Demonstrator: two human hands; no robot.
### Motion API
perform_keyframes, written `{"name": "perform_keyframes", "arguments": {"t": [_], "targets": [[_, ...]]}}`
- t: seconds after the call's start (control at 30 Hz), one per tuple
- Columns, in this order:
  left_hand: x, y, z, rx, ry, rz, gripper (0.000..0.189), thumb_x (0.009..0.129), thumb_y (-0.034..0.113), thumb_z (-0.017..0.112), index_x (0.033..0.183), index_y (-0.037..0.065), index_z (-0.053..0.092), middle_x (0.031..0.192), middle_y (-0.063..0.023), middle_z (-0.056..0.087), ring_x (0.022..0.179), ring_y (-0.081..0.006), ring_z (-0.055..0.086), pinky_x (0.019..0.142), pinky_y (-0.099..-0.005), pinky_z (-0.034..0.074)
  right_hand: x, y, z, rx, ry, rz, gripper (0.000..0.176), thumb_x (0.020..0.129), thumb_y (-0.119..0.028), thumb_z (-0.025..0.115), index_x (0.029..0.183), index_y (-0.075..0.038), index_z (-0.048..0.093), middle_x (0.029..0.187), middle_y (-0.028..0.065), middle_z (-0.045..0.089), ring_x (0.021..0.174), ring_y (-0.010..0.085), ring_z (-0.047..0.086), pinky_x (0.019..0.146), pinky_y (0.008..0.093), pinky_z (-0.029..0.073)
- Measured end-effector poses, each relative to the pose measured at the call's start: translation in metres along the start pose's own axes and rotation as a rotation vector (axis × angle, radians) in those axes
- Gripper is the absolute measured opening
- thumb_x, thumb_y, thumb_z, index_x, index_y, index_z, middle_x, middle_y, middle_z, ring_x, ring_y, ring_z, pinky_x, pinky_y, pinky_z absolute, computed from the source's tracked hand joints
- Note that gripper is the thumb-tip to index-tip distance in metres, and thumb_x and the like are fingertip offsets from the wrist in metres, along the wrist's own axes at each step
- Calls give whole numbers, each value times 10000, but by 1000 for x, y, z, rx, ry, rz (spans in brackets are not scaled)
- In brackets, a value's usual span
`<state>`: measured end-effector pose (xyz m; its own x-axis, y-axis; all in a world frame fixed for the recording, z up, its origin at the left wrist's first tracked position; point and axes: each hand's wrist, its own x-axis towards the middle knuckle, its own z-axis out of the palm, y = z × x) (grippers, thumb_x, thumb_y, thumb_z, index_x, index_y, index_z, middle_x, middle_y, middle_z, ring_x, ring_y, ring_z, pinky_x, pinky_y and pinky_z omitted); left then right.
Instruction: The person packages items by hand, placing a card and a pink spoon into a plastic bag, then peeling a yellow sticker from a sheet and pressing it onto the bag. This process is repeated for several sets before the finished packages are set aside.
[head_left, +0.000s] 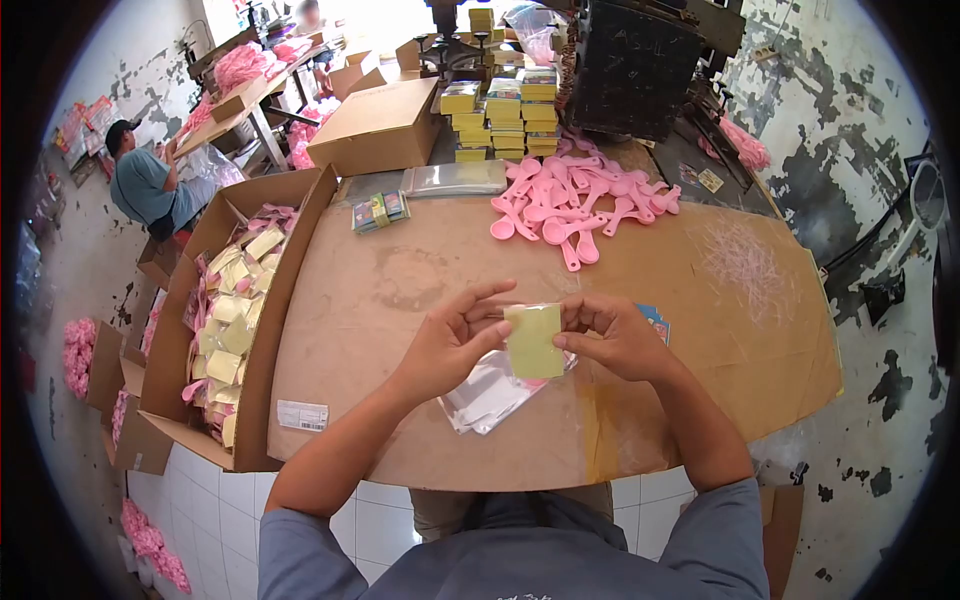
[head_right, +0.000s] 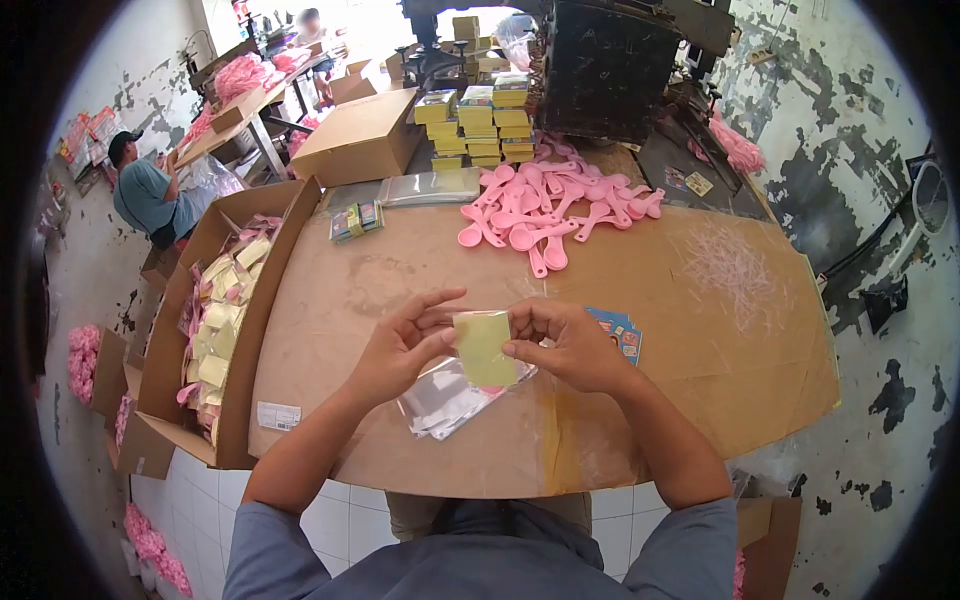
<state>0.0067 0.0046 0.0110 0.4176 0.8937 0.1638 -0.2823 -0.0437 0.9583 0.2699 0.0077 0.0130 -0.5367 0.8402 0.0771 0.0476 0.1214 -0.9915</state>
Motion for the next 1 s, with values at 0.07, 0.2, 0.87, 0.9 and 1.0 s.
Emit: {"name": "perform_keyframes", "arguments": {"t": [0.07, 0.2, 0.87, 0.9, 1.0], "targets": [[-1, -1, -6, 156, -82, -82, 256, 1028, 106, 649, 1249, -23, 637, 1156, -97, 709, 1010, -134, 690, 803, -286, 585, -2, -11, 2, 9, 9, -14, 316, 967, -15, 692, 1274, 27, 630, 1017, 29, 678, 920, 86, 646, 812, 259, 524], [3, 7, -21, 264, -212, -241, 236, 1027, 131, 657, 1213, -6, 611, 1094, -80, 704, 962, -141, 696, 799, -284, 584, -3, -14, -1, 21, 68, -92, 310, 968, -36, 692, 1273, 2, 644, 1035, 44, 694, 946, 99, 655, 827, 278, 526], [9, -33, -7, 1128, 22, 155, 281, 855, 272, 822, 1032, 66, 752, 890, -73, 656, 829, -224, 652, 758, -364, 531, -52, 0, -104, -673, 251, 246, 189, 872, -65, 790, 1021, 9, 698, 902, 60, 673, 817, 166, 640, 768, 323, 528], [10, -33, -8, 1109, 13, 117, 259, 859, 263, 819, 1017, 68, 755, 894, -72, 659, 811, -217, 653, 749, -353, 532, -51, -1, -104, -646, 251, 260, 172, 878, -59, 782, 1011, 9, 695, 882, 54, 679, 800, 161, 636, 761, 320, 523], [10, -32, -9, 1044, 19, 31, 216, 881, 232, 799, 1006, 60, 761, 880, -76, 665, 772, -218, 652, 738, -341, 534, -51, -2, -100, -680, 311, 243, 144, 900, -64, 757, 1007, 5, 690, 876, 54, 704, 792, 156, 639, 746, 328, 517]]}}
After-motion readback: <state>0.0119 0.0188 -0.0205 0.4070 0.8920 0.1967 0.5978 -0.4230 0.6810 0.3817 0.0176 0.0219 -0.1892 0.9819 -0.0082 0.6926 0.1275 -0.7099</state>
